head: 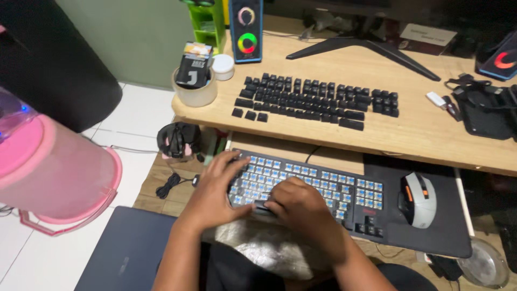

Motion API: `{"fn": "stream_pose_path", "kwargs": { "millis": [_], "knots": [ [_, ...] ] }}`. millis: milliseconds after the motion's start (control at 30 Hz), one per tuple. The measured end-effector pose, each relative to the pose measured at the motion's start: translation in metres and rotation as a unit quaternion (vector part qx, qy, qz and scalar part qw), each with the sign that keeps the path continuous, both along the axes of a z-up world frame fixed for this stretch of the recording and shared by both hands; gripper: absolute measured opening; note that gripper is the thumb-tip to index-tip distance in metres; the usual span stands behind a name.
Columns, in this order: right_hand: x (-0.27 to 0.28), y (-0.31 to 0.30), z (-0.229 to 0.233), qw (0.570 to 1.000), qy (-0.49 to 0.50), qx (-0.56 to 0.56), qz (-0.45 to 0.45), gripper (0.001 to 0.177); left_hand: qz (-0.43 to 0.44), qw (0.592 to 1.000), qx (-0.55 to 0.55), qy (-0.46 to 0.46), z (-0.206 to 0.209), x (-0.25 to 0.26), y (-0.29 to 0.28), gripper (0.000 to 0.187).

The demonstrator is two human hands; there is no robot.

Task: The person uses a keycap puller to remove keycaps from a mechanical keyboard and places them on the desk. They then pick up the keycaps and press them back onto the keyboard switches.

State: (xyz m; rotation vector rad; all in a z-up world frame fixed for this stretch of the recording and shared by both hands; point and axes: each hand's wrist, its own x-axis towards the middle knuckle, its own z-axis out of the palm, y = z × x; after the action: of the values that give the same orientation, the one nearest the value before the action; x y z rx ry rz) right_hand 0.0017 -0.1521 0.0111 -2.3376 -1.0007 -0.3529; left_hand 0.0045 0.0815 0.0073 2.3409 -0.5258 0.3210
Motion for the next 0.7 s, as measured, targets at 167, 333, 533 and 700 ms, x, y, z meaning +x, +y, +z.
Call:
{"fn": "stream_pose_path", "kwargs": {
  "millis": [167,333,533,700],
  "knots": [
    [0.000,0.025,-0.014,0.995,-0.016,-0.087,0.037,0.013,-0.025,0.992,0.065,0.103,-0.018,-0.011,0.003,0.102],
    [0.007,0.024,-0.017,0.960,-0.050,-0.258,0.092,0.014,-0.057,0.988,0.075,0.120,-0.021,-0.005,-0.009,0.106],
    [0.004,0.016,-0.022,0.969,0.003,-0.242,0.047,0.012,-0.073,0.981,0.145,0.104,-0.024,0.006,-0.029,0.112],
    [0.003,0.020,-0.010,0.966,0.014,-0.250,0.062,0.014,-0.065,0.970,0.194,0.132,-0.019,0.017,-0.027,0.115]
  ]
}}
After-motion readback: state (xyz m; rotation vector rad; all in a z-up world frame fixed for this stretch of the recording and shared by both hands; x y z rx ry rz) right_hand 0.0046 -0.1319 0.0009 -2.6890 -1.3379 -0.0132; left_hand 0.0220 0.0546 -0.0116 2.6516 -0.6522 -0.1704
